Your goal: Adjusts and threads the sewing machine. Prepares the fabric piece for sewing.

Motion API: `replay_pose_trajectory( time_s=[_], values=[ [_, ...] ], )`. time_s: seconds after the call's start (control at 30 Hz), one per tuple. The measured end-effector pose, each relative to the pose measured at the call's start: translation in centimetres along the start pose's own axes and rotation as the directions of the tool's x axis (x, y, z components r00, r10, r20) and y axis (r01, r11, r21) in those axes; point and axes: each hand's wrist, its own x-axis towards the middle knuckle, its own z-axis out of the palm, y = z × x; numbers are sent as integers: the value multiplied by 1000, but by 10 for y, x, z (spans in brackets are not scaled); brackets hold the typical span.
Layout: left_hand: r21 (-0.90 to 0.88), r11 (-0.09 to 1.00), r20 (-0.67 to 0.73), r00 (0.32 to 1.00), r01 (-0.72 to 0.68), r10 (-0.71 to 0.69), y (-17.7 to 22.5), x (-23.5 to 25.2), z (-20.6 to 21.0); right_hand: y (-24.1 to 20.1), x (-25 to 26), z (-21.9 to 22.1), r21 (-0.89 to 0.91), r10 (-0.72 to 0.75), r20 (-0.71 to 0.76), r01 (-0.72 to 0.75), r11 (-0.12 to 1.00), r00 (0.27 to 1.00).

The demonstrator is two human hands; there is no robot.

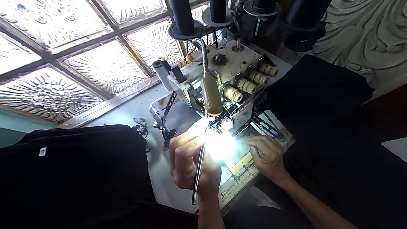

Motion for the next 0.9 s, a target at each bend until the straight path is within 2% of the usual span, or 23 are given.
replay_pose_trajectory(
  time_s=[0.33,0.47,0.57,0.63,0.73,0.9],
  values=[
    [-27,998,-22,999,49,-50,0,5,3,0,0,0,-8,-1,7,1,1000,1000],
    [-203,956,-6,976,210,-216,-7,11,-4,1,0,1,-16,-3,3,4,1000,1000],
    [-432,812,39,908,392,-418,-10,20,-5,1,0,0,-11,-5,4,5,1000,1000],
    [-521,723,40,859,453,-510,-9,25,-3,2,0,0,-3,-6,7,6,1000,1000],
    [-557,698,48,856,451,-515,-10,26,-2,2,0,0,-4,-12,6,12,1000,1000],
    [-523,750,45,892,405,-450,-10,23,-3,2,0,0,-3,-15,3,15,1000,1000]
  ],
)
